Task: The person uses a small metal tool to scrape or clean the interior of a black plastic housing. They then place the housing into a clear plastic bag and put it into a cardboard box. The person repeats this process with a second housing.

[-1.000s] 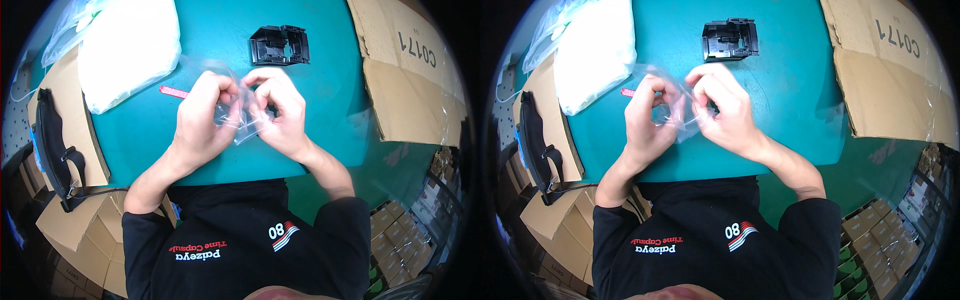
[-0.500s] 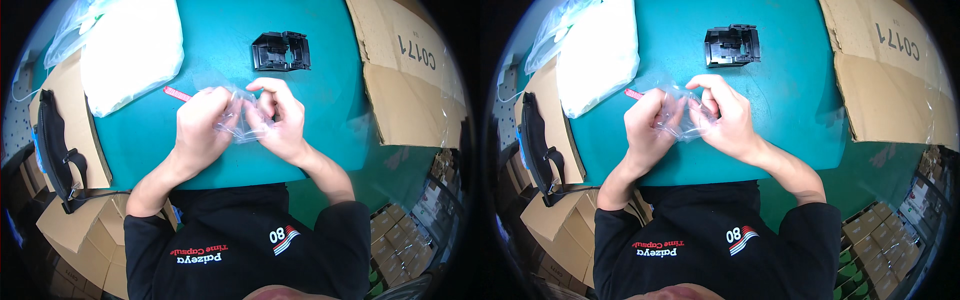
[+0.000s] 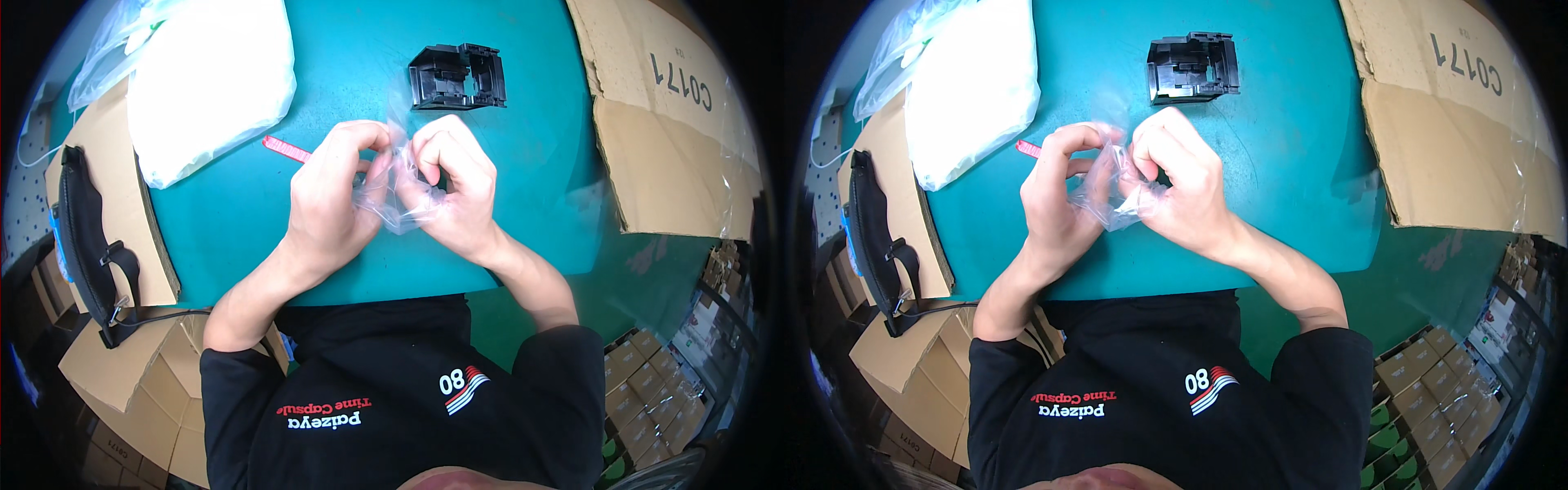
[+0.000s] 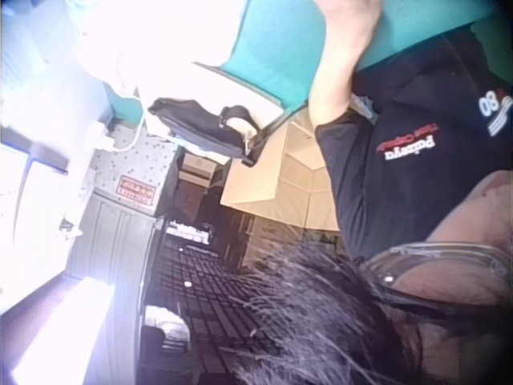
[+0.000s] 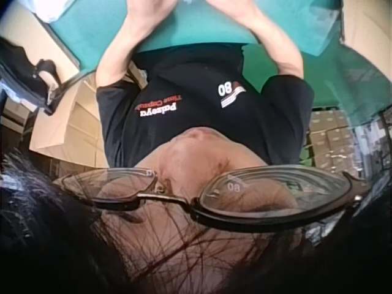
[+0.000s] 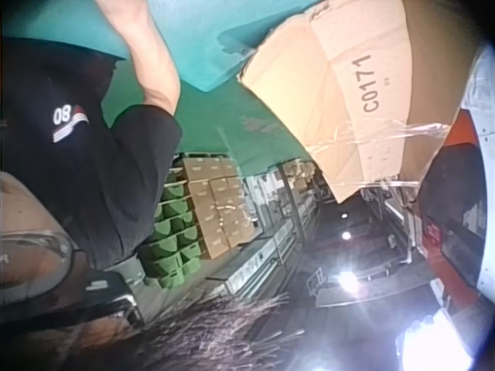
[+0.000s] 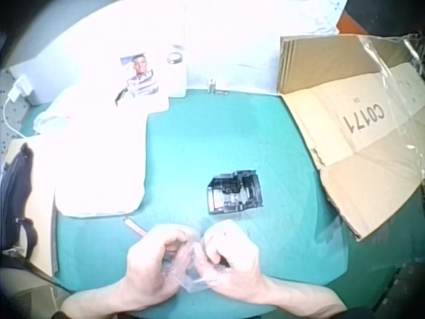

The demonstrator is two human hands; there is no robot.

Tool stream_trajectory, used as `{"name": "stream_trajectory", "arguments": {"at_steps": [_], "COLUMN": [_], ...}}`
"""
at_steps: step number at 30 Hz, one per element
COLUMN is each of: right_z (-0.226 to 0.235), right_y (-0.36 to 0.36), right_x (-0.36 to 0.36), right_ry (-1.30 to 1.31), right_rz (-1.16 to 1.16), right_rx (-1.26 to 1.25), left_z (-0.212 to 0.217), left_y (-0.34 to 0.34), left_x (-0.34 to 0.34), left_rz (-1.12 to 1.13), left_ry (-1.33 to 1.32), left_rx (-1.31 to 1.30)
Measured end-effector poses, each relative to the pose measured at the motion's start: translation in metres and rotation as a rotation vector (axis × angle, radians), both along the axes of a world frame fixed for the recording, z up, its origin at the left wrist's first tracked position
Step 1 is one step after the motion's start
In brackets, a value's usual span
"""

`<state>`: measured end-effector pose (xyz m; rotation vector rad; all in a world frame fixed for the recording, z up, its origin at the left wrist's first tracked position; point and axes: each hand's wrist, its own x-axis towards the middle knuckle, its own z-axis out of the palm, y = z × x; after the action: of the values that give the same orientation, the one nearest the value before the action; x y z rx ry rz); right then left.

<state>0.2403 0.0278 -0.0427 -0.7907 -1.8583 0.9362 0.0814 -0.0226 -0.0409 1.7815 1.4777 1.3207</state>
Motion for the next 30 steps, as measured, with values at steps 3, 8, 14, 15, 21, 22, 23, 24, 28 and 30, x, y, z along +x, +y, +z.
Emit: {"name": "stream_trajectory", "arguments": {"at_steps": [3,8,14,15,21,22,23,24,28,30], "right_z": [-0.002,0.001,-0.003,-0.002,-0.001,-0.001,-0.001,-0.001,-0.001,-0.004], "right_y": [-0.003,-0.008,0.001,0.001,0.001,0.001,0.002,0.004,0.016,0.021], "right_x": [0.0,0.001,-0.003,-0.003,0.001,0.002,0.004,0.005,0.011,0.015], "right_ry": [0.007,-0.005,0.048,0.039,-0.032,-0.048,-0.064,-0.056,-0.044,-0.041], "right_rz": [0.013,0.004,-0.046,-0.04,-0.013,-0.021,-0.028,-0.055,-0.125,-0.124], "right_rx": [-0.105,-0.251,0.089,0.085,0.079,0.071,0.063,0.092,0.193,0.236], "left_z": [-0.002,0.0,0.001,0.0,-0.001,-0.002,-0.002,-0.002,-0.001,0.0], "left_y": [-0.001,0.0,-0.001,-0.001,0.0,-0.001,-0.002,-0.001,0.007,0.009], "left_x": [0.002,0.003,0.005,0.005,-0.001,-0.004,-0.007,-0.01,-0.018,-0.02], "left_rz": [-0.003,-0.013,0.039,0.042,0.034,0.035,0.036,0.053,0.139,0.17], "left_ry": [-0.022,-0.075,-0.082,-0.075,-0.015,-0.003,0.009,0.016,0.038,0.06], "left_rx": [0.026,0.027,0.004,0.005,0.032,0.019,0.006,0.008,0.035,0.056]}}
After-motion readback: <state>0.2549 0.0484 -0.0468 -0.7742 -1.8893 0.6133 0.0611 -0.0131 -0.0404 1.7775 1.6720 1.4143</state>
